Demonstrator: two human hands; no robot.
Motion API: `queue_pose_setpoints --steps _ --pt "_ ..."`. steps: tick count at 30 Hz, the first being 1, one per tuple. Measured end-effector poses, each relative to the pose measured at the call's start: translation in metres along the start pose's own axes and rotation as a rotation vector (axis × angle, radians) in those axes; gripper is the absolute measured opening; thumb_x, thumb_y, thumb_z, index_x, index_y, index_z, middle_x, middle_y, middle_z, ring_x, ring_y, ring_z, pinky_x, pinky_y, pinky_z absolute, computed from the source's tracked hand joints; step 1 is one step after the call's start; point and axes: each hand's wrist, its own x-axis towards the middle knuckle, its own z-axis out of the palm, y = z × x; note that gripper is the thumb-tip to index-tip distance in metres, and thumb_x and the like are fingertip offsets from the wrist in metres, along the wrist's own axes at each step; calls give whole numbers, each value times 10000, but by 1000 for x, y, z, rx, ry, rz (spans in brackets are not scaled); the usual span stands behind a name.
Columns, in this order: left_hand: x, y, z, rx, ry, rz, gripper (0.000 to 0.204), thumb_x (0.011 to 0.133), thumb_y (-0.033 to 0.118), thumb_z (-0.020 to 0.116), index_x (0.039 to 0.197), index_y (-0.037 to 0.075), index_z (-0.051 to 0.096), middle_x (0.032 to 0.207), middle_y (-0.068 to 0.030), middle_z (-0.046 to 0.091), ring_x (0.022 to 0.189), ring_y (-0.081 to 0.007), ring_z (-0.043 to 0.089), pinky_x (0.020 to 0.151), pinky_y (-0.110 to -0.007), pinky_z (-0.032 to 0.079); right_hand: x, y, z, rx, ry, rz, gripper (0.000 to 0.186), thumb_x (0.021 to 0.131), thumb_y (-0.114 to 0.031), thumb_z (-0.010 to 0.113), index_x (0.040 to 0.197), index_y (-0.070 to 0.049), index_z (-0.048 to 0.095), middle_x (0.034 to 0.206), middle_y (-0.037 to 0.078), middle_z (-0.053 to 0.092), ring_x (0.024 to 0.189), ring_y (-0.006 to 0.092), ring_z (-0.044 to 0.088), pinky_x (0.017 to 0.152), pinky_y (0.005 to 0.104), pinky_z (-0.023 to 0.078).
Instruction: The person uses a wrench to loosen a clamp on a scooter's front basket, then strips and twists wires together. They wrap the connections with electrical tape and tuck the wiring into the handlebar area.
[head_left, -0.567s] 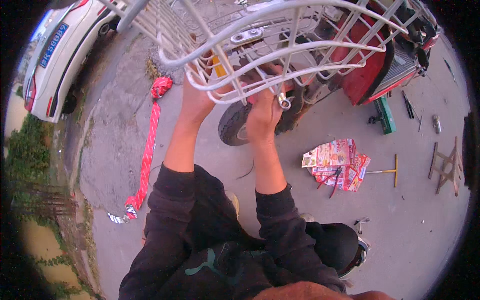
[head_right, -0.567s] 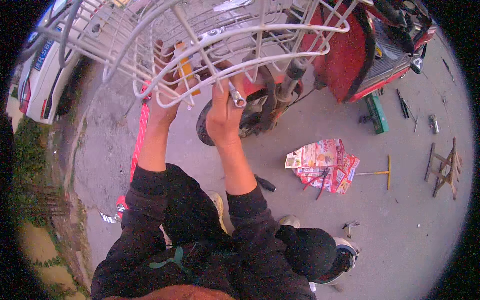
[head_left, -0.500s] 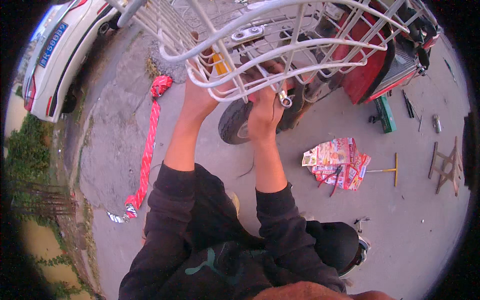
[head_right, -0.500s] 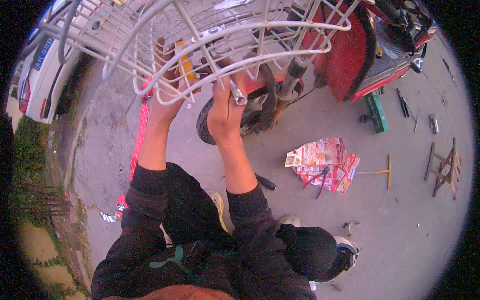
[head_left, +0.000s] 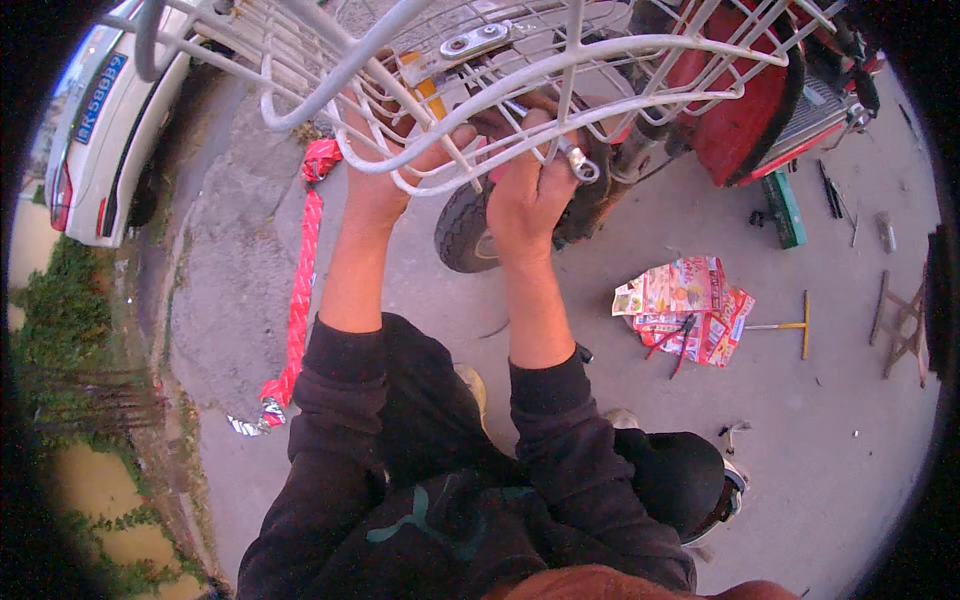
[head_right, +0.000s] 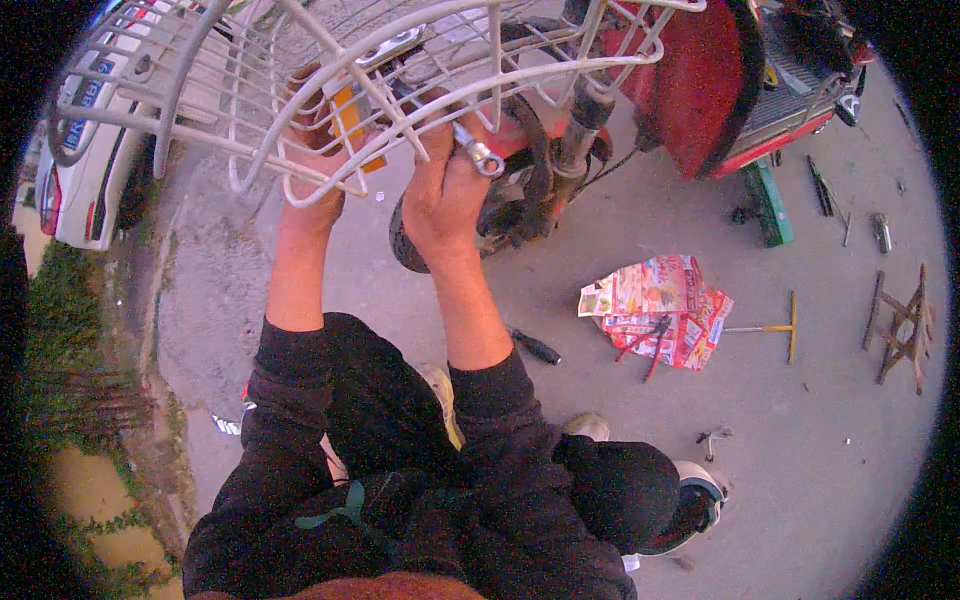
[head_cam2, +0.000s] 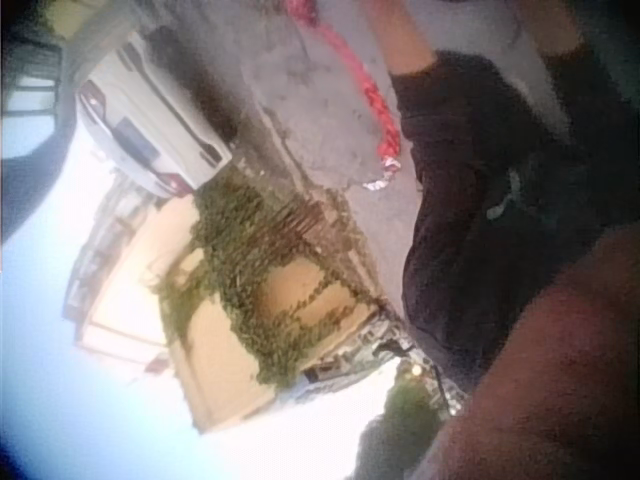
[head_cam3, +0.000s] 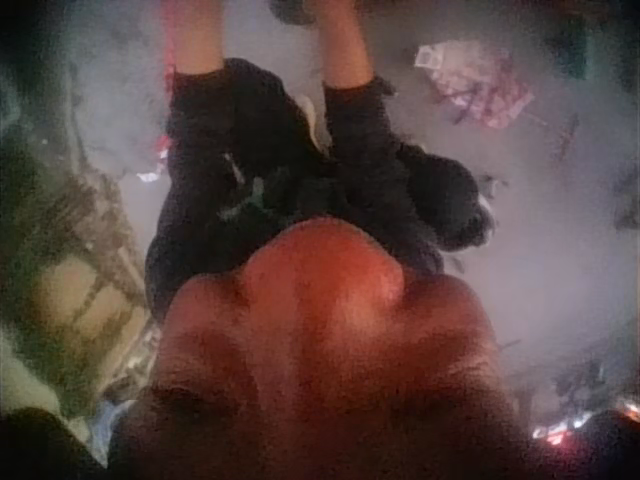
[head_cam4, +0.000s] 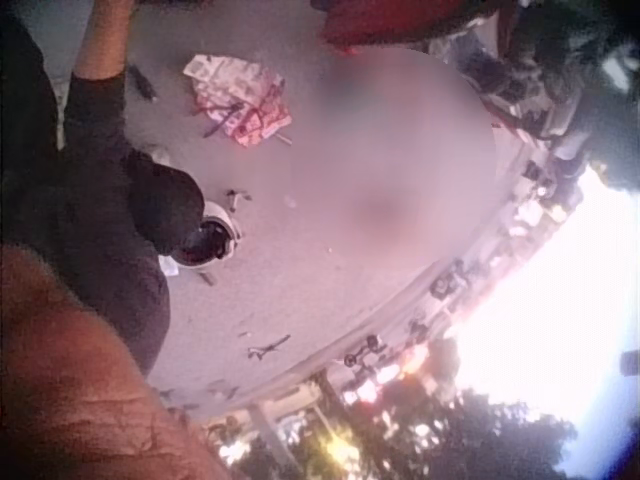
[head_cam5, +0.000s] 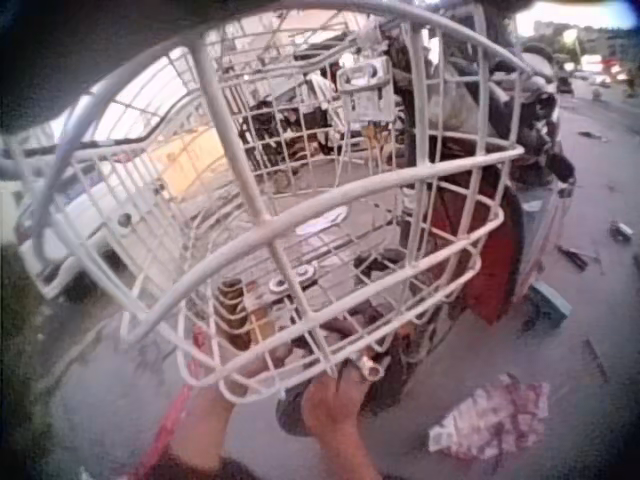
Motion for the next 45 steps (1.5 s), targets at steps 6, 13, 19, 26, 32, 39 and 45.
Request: queue_pose_setpoints --steps 6,13,19,26,32,39,45 --pt "6 2 -1 226 -15 177 756 676 131 916 1289 -6 495 1190 -137 640 1039 -210 659 859 -350 577 18 15 -11 -213 17 -135 194 1042 -152 477 946 7 532 854 51 564 767 126 565 674 298 468" --pt "-1 7 -6 261 -67 74 777 707 147 909 1334 36 464 1258 -109 604 1141 -226 606 953 -389 545 33 23 -13 -263 21 -191 236 1004 -158 493 808 -28 506 673 -11 460 625 94 446 535 304 339" --pt "-2 -2 -11 351 -68 59 923 715 177 910 1461 65 377 1397 -111 526 1255 -234 554 1019 -383 522 44 34 -7 -585 91 -483 306 1026 -241 479 827 -19 546 713 22 506 707 123 421 603 346 359" --pt "2 -14 -9 116 -36 73 841 802 149 821 1499 91 354 1492 -117 456 1356 -268 480 1102 -419 476 61 32 1 13 39 150 188 991 -182 549 916 -10 566 794 108 606 769 236 580 679 403 459" --pt "0 -5 -9 221 -49 74 883 748 274 874 1481 114 409 1475 -77 464 1400 -260 420 1166 -437 378 64 53 8 -309 89 -146 279 881 -198 684 1059 -14 574 965 151 639 900 308 622 780 425 487" --pt "2 -14 -22 276 -36 118 971 686 157 901 1501 123 374 1465 -74 483 1369 -251 459 1135 -422 431 87 76 12 -559 -74 12 243 1007 -238 535 1037 -1 579 925 171 637 905 275 657 720 409 527" --pt "2 -11 -5 54 60 -42 1114 611 200 948 1497 70 285 1437 -114 455 1326 -248 494 1131 -395 454 95 102 5 -587 -40 -250 255 1037 -238 495 1136 -9 550 1009 168 611 962 279 632 792 419 503"
